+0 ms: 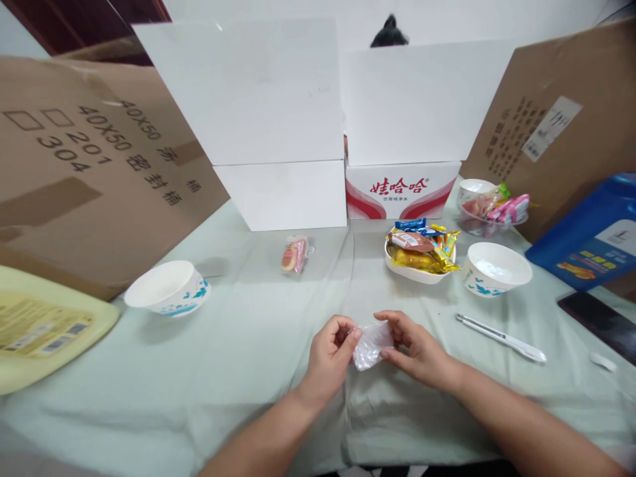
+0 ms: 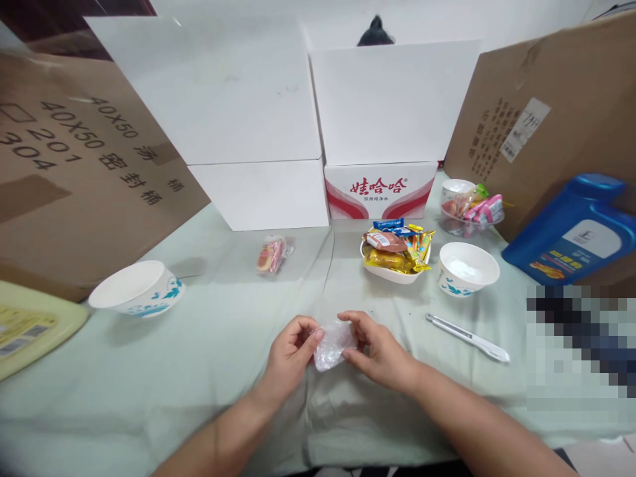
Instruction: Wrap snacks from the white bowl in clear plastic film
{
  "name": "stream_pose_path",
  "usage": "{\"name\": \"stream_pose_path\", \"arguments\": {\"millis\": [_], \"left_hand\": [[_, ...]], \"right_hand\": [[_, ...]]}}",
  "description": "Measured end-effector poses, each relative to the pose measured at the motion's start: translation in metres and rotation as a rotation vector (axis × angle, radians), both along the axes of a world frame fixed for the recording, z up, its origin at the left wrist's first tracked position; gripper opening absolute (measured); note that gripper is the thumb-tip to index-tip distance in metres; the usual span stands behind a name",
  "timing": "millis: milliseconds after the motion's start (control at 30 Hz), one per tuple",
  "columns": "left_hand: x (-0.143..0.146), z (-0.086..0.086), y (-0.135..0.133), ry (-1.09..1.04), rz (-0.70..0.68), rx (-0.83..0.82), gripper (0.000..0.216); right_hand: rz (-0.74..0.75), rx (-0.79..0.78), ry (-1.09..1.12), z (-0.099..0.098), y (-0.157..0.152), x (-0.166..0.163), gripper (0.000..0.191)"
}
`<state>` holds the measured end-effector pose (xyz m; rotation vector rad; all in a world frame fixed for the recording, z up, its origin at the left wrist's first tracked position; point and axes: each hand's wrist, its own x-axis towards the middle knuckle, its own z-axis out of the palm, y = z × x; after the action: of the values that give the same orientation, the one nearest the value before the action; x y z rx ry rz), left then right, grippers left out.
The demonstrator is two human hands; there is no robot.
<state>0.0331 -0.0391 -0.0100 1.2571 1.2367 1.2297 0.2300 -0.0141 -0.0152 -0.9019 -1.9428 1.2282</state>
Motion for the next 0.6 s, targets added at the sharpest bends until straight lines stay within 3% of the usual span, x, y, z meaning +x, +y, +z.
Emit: {"name": "stream_pose_path", "arguments": {"millis": [133,233,333,433,600], "left_hand": [[-0.003,-0.002,-0.001,0.361,0.069,0.174,0.014],[-0.004,-0.002,0.001,0.701,0.056,0.278,0.009],[-0.003,-0.003,0.003,0.944,-0.006,0.305,0.015],[-0.002,-0.005,0.005,1.087,-0.004,0.302,0.021],[-0.003,-0.013,0.007,1.131,0.025,0.310,0.029]], "right_hand": [[-0.072,0.177,-0.084,0.000,0.000,0.001,0.052],[-0.192,0.501,-0.162,0.004,-0.002,0.001,0.053],[-0.052,0.727,-0.222,0.008,-0.004,-0.003,0.044],[0.144,0.711,-0.352,0.006,-0.003,-0.010,0.028],[0.140,0.647,-0.464,-0.001,-0.001,-0.016,0.014]]}}
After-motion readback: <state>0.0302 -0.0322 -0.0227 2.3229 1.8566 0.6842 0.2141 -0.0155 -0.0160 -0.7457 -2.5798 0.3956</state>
